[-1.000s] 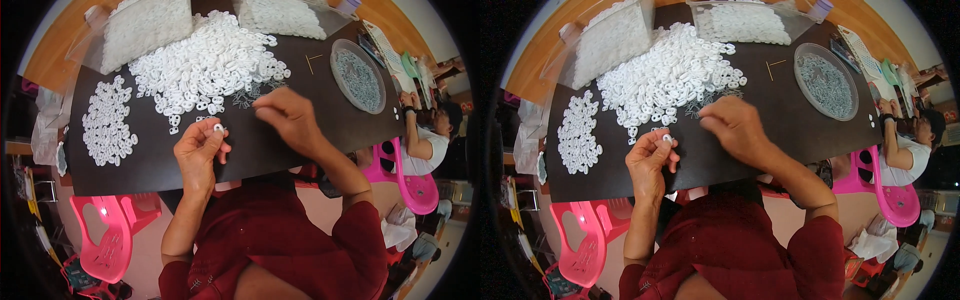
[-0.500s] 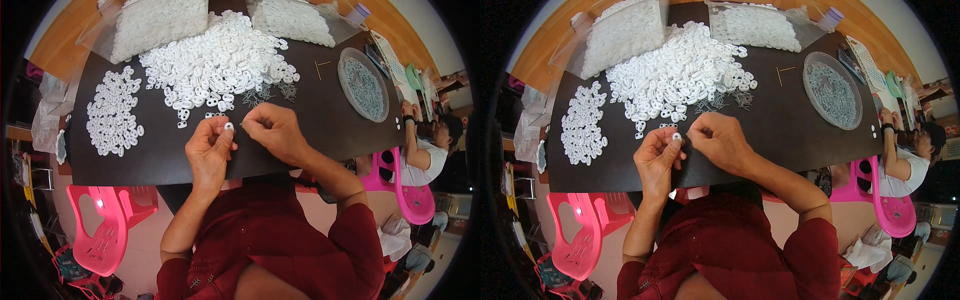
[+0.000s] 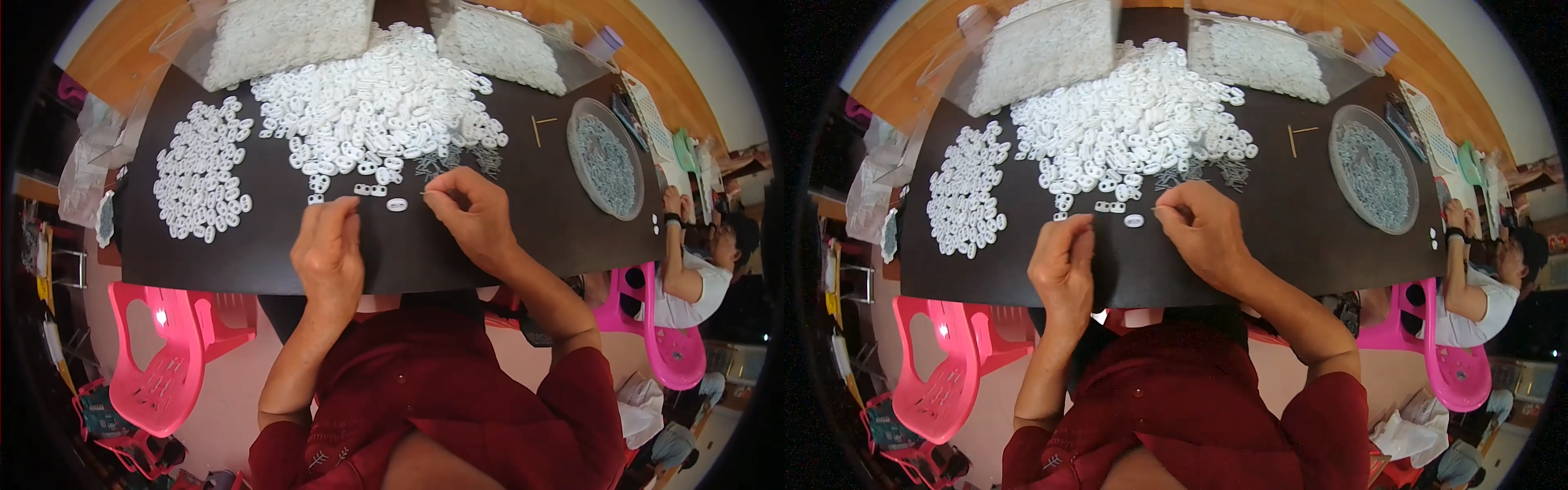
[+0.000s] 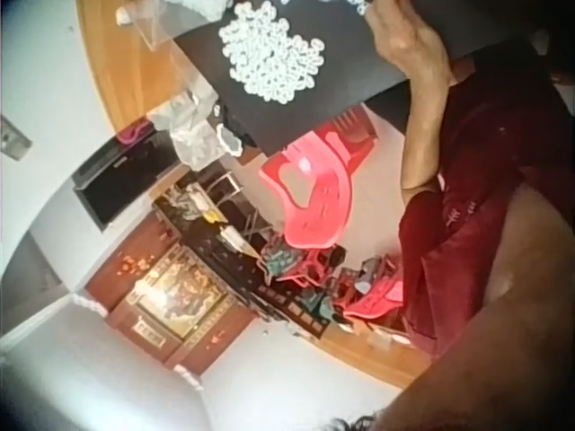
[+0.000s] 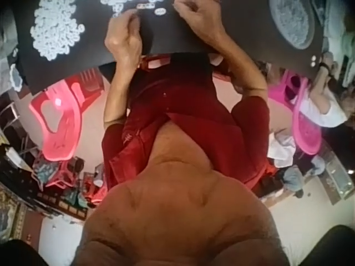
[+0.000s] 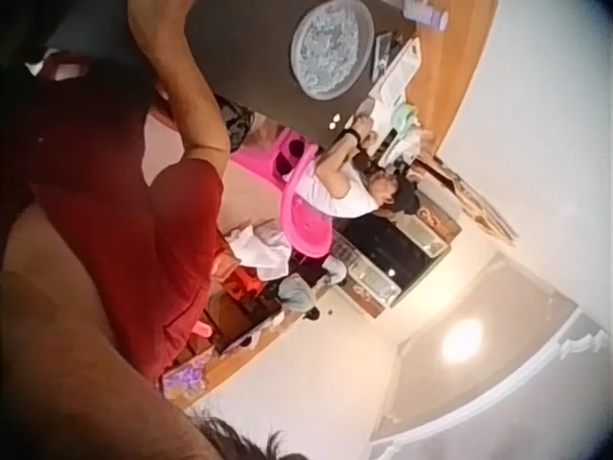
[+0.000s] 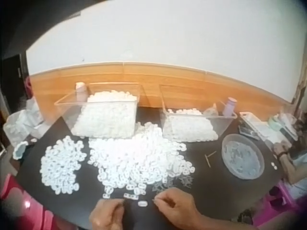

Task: The recorder is manually assembling small white plastic clips by inserting metal pins into the pre-drilled holes.

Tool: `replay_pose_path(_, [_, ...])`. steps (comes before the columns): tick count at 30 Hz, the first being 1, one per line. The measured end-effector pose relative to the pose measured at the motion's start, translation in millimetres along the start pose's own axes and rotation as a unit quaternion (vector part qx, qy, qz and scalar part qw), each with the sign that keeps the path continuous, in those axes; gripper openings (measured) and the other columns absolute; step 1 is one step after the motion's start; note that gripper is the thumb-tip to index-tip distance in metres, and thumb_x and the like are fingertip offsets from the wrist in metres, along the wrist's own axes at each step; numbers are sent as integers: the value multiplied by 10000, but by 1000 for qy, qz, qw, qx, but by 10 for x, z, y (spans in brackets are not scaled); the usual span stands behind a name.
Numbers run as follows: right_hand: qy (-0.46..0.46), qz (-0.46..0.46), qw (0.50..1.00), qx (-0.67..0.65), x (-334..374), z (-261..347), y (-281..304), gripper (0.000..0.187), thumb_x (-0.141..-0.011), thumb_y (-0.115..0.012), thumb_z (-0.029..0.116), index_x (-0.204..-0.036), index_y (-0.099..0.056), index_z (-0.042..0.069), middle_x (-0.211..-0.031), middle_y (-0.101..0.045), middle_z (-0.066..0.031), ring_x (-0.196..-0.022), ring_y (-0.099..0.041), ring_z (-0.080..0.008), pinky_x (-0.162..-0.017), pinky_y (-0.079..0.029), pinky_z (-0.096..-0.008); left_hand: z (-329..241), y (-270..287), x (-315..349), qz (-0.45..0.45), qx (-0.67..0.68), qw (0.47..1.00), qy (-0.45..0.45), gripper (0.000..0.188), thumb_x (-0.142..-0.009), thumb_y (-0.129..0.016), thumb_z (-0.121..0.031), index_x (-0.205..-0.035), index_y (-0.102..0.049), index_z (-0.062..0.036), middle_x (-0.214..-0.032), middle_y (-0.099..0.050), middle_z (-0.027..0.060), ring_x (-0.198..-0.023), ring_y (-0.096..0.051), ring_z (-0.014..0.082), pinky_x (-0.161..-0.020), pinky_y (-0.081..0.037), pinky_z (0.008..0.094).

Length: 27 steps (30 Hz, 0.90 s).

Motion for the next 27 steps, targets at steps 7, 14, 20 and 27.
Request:
replay_pose_path(7, [43, 3, 998, 35, 26, 81, -36, 56, -825, -632, 49, -848, -602, 8, -724, -558, 33, -661, -477, -16, -585, -397, -179, 226, 301, -121, -34, -169, 985, 15, 180, -721, -685, -15, -890, -626, -38, -768, -540, 90, -689, -571, 256, -569, -456, 355])
replay_pose_path(14, [134, 5, 987, 87, 104, 267, -77, 35, -814, -633, 32, -822, -601, 20, -699, -534, 8, -622, -483, -43, -558, -393, -203, 233, 200, -184, 18, -295, 955, -15, 197, -663, -735, -74, -773, -575, -44, -758, -509, 83, -735, -554, 270, -564, -444, 390])
replay_pose_path(20, [151, 5, 986, 76, 163, 296, -172, 34, -808, -637, 29, -817, -605, 21, -703, -539, 7, -616, -484, -41, -553, -390, -203, 164, 282, -148, 27, -174, 984, -15, 175, -700, -699, -15, -731, -527, -32, -704, -522, 76, -629, -541, 245, -530, -428, 350])
replay_pose_path(27, [43, 10, 993, -108, 177, 282, -418, 39, -842, -616, 28, -876, -614, 10, -787, -592, 16, -691, -507, -15, -598, -413, -174, 131, 101, 53, 124, 276, 923, 239, 102, -841, -635, -29, -927, -599, 12, -780, -551, -21, -663, -457, 21, -555, -378, 177])
Point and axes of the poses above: each hand's wrist, its own x-axis away from the middle knuckle, its own y-axis out of the back of the hand, z = x × y, the point moved 7 cm from there along -x, towards the middle knuckle
